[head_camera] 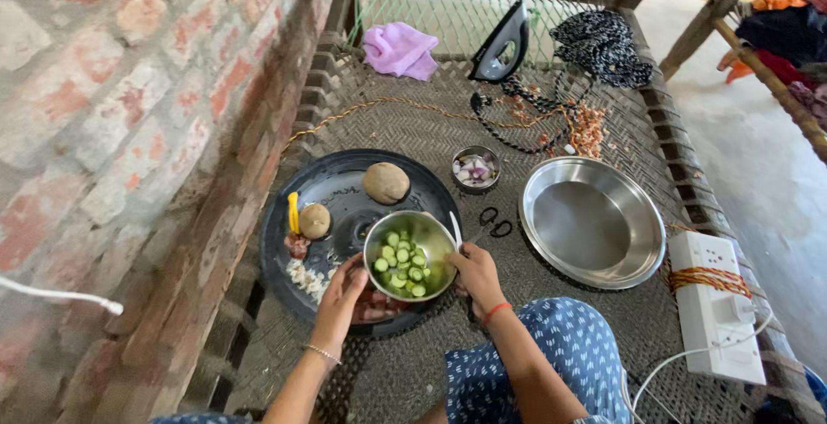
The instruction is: The person peels several potatoes using a peeler and a knife, removing the skin and placing the peeled potatoes into a metal bowl. The person also handles a small bowl of chopped green vegetables and a bowl of chopped onions.
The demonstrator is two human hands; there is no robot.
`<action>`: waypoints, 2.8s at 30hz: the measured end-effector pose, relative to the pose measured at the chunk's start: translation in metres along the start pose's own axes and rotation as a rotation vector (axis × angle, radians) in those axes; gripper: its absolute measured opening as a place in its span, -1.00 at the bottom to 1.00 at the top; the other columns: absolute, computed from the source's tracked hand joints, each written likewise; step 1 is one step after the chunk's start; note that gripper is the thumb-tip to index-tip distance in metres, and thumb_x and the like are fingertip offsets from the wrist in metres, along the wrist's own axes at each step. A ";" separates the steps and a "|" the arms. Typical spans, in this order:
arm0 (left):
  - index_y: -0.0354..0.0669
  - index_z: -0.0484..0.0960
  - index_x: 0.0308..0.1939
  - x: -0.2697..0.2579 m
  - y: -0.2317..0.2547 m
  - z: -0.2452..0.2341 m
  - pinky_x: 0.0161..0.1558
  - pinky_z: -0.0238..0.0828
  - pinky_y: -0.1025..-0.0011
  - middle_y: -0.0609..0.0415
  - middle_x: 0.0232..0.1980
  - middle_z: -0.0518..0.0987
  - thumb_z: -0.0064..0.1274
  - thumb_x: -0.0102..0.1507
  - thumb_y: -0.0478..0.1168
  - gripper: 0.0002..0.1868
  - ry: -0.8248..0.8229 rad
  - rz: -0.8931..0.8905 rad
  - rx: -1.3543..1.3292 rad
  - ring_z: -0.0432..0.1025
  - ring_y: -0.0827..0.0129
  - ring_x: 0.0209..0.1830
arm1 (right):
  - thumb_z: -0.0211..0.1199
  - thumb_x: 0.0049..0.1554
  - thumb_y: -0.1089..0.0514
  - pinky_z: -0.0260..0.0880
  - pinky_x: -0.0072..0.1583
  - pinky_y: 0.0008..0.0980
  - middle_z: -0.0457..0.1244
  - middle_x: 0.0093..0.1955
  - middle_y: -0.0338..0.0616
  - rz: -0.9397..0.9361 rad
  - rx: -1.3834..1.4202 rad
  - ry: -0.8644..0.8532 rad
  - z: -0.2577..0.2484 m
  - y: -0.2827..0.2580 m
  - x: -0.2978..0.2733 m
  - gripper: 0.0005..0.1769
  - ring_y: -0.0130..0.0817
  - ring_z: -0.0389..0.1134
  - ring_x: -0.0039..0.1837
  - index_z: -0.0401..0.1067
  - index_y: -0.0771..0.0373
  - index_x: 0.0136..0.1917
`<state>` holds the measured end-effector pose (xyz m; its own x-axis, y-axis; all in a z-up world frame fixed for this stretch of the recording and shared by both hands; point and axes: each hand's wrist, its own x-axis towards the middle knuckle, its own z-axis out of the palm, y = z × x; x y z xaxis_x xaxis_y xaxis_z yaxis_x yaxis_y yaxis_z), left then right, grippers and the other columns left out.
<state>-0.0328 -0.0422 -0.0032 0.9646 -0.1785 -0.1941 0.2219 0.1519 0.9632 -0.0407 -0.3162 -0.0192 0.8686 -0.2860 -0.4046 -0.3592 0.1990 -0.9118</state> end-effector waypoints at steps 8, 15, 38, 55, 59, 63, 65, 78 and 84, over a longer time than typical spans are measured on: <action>-0.06 0.64 0.23 0.019 0.000 -0.013 -0.07 0.50 0.33 -0.03 0.09 0.68 0.08 0.32 -0.14 -0.61 0.012 -0.080 0.224 0.52 0.23 -0.03 | 0.19 0.13 0.27 -0.03 -0.45 -0.44 0.12 -0.44 -0.25 -0.029 0.248 0.150 -0.027 -0.057 0.040 -0.94 -0.50 0.04 -0.49 0.37 0.30 -0.18; -0.03 0.67 0.08 0.027 0.013 -0.018 -0.17 0.56 0.43 0.13 0.12 0.57 0.08 0.26 -0.26 -0.69 0.043 0.203 0.626 0.53 0.38 0.04 | 0.20 0.11 0.29 0.08 -0.46 -0.36 0.14 -0.46 -0.18 -0.182 0.212 0.296 -0.042 -0.118 0.162 -0.91 -0.42 0.10 -0.52 0.34 0.34 -0.21; -0.03 0.63 0.10 0.049 0.019 -0.007 0.05 0.48 0.32 0.14 0.17 0.53 0.06 0.25 -0.19 -0.67 -0.080 0.000 0.827 0.47 0.25 0.19 | 0.29 0.17 0.13 0.18 -0.43 -0.40 0.21 -0.35 -0.19 -0.303 0.124 0.291 -0.052 -0.124 0.219 -0.78 -0.45 0.18 -0.45 0.35 0.31 -0.14; 0.02 0.68 0.01 -0.019 0.034 -0.036 -0.10 0.52 0.12 0.05 -0.02 0.65 0.12 0.20 0.15 -0.57 -0.056 0.015 1.349 0.56 0.07 -0.08 | 0.30 0.05 0.08 0.36 0.24 0.00 0.38 0.13 0.18 -0.181 -1.139 0.361 -0.107 0.046 0.111 -0.58 0.16 0.39 0.22 0.47 0.18 0.19; 0.02 0.77 -0.20 -0.017 0.025 -0.047 -0.07 0.56 0.11 0.01 -0.05 0.65 0.08 0.27 0.19 -0.62 -0.073 -0.034 1.543 0.57 0.07 -0.08 | 0.39 -0.02 0.04 0.37 0.25 -0.01 0.37 0.16 0.17 -0.168 -1.163 0.347 -0.100 0.044 0.113 -0.53 0.15 0.37 0.24 0.44 0.23 0.14; -0.04 0.79 -0.43 -0.018 0.023 -0.045 -0.12 0.56 0.09 0.03 -0.09 0.65 0.14 0.20 0.08 -0.67 -0.029 -0.032 1.524 0.57 0.05 -0.13 | 0.42 -0.05 0.02 0.38 0.24 -0.02 0.37 0.15 0.19 -0.171 -1.182 0.332 -0.095 0.036 0.108 -0.49 0.15 0.38 0.23 0.44 0.27 0.12; -0.02 0.78 -0.41 -0.018 0.023 -0.042 -0.14 0.58 0.11 0.02 -0.11 0.65 0.17 0.19 0.09 -0.69 0.000 -0.041 1.539 0.58 0.07 -0.14 | 0.44 -0.07 0.00 0.38 0.25 -0.03 0.37 0.14 0.19 -0.110 -1.132 0.288 -0.091 0.034 0.103 -0.49 0.14 0.38 0.24 0.45 0.26 0.10; 0.08 0.60 0.13 0.011 0.003 -0.050 0.06 0.49 0.11 0.04 0.14 0.53 0.16 0.25 -0.07 -0.64 0.145 0.028 1.267 0.51 0.02 0.06 | 0.53 -0.26 0.09 0.40 0.20 -0.06 0.38 0.11 0.15 -0.346 -1.126 0.078 -0.085 0.032 0.111 -0.22 0.11 0.40 0.19 0.40 0.23 0.24; -0.08 0.49 0.23 0.071 0.000 -0.063 0.26 0.35 0.10 -0.08 0.22 0.44 0.29 0.13 -0.23 -0.41 0.251 0.296 1.275 0.34 -0.04 0.26 | 0.56 -0.26 0.14 0.40 0.19 -0.04 0.39 0.05 0.11 -0.358 -1.273 0.034 -0.089 0.029 0.125 -0.33 0.10 0.40 0.18 0.46 0.14 0.15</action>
<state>0.0442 0.0061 -0.0284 0.9835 -0.0930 0.1554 -0.1540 -0.8809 0.4475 0.0270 -0.4294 -0.1027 0.9797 -0.1651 -0.1142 -0.1969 -0.9000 -0.3889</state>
